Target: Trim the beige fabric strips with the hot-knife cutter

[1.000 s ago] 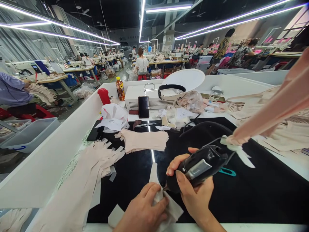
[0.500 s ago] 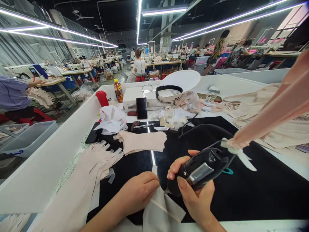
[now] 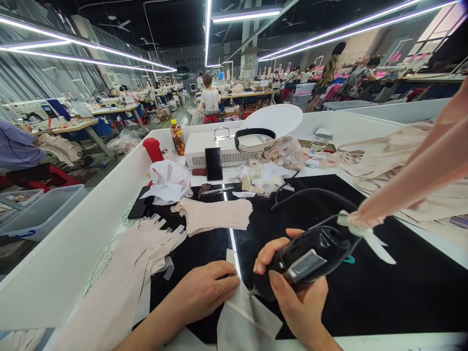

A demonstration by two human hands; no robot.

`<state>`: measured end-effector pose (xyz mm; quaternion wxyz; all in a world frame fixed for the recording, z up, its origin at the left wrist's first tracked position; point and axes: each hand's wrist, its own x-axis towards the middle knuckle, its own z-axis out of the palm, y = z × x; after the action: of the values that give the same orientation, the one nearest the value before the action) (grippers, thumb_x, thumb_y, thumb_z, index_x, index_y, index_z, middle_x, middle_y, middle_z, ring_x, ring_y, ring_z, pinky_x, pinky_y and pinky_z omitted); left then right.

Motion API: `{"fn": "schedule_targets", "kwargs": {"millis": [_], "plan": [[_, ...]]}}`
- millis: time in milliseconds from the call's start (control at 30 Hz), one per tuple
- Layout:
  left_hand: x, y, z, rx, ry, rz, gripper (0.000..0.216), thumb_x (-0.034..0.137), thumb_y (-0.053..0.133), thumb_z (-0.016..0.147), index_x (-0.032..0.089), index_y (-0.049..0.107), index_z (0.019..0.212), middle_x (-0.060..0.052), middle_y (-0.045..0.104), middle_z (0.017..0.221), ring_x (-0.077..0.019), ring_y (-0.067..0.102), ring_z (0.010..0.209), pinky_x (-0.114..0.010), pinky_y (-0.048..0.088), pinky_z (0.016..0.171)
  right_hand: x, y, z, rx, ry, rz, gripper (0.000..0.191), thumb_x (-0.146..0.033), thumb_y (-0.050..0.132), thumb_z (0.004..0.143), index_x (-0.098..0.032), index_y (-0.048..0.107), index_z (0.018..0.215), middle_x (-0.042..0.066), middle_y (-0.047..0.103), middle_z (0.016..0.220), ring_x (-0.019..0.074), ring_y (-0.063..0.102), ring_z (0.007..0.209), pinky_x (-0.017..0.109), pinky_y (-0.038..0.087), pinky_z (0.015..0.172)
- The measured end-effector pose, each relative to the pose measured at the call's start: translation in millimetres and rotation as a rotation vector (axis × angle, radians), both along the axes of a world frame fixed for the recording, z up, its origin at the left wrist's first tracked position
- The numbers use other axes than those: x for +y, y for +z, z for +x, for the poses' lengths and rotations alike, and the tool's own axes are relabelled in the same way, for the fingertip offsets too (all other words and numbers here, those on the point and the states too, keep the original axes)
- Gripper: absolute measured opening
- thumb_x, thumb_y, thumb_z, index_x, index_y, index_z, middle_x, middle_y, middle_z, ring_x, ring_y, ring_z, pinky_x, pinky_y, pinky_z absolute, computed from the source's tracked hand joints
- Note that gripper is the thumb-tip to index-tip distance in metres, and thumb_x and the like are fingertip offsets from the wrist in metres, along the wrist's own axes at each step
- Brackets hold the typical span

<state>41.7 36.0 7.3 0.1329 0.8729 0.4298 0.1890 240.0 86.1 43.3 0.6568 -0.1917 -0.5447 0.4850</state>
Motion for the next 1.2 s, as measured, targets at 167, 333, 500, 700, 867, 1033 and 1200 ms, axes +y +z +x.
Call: {"fn": "schedule_targets", "kwargs": {"millis": [167,333,500,700,867,1033,1200], "plan": [[-4,3.0,-2,0.074,-0.042,0.034,0.023,0.031,0.05,0.109,0.022,0.062,0.126,-0.01,0.063,0.128,-0.023,0.066,0.117,-0.032,0.058,0.097,1,-1.1,2,-0.026,0.019,0.004,0.045,-0.024,0.071,0.097,-0.029,0.047,0.135,-0.002,0.064,0.087,0.0153,0.065,0.066,0.031,0.058,0.063],[-8,7.8,-1,0.129,-0.05,0.053,0.03,0.043,0.053,0.108,0.025,0.063,0.129,-0.011,0.06,0.129,-0.0259,0.067,0.116,-0.035,0.06,0.094,-1,-5.3,3,-0.015,0.03,-0.048,0.046,-0.021,0.07,0.096,-0.03,0.047,0.136,-0.001,0.065,0.088,0.0156,0.065,0.07,0.032,0.058,0.067],[-11,8.9,0,0.156,-0.031,0.097,0.034,0.048,0.06,0.104,0.027,0.063,0.131,-0.01,0.059,0.13,-0.0248,0.066,0.113,-0.033,0.06,0.092,-1,-4.3,4,-0.015,0.028,-0.034,0.046,-0.02,0.071,0.095,-0.03,0.049,0.134,-0.001,0.066,0.087,0.0161,0.066,0.068,0.032,0.058,0.065],[-12,8.0,-1,0.224,-0.042,0.082,0.04,0.043,0.07,0.099,0.029,0.06,0.136,-0.011,0.055,0.135,-0.0271,0.064,0.116,-0.036,0.059,0.094,-1,-5.3,1,0.004,0.02,-0.022,0.048,-0.018,0.072,0.095,-0.03,0.05,0.135,-0.001,0.066,0.088,0.0151,0.066,0.068,0.031,0.059,0.066],[-14,10.3,0,0.217,-0.03,0.03,0.044,0.038,0.076,0.095,0.029,0.06,0.136,-0.01,0.054,0.136,-0.0267,0.062,0.119,-0.036,0.059,0.096,-3,-5.6,-4,0.051,0.008,-0.032,0.048,-0.017,0.073,0.093,-0.029,0.052,0.135,-0.001,0.067,0.088,0.0131,0.066,0.068,0.027,0.059,0.066],[-14,12.8,0,0.164,-0.044,0.007,0.044,0.038,0.069,0.1,0.028,0.057,0.142,-0.011,0.052,0.144,-0.0273,0.06,0.125,-0.038,0.058,0.101,-2,2.6,-5,0.038,0.025,-0.037,0.045,-0.015,0.073,0.092,-0.031,0.053,0.129,-0.002,0.066,0.085,0.0129,0.066,0.066,0.025,0.06,0.062],[-13,9.7,-3,0.185,-0.059,-0.011,0.041,0.038,0.064,0.103,0.027,0.056,0.142,-0.013,0.049,0.15,-0.028,0.056,0.132,-0.039,0.056,0.106,0,3.6,-8,0.071,0.02,-0.047,0.047,-0.013,0.073,0.091,-0.033,0.054,0.13,-0.003,0.067,0.087,0.012,0.065,0.067,0.024,0.06,0.062]]}}
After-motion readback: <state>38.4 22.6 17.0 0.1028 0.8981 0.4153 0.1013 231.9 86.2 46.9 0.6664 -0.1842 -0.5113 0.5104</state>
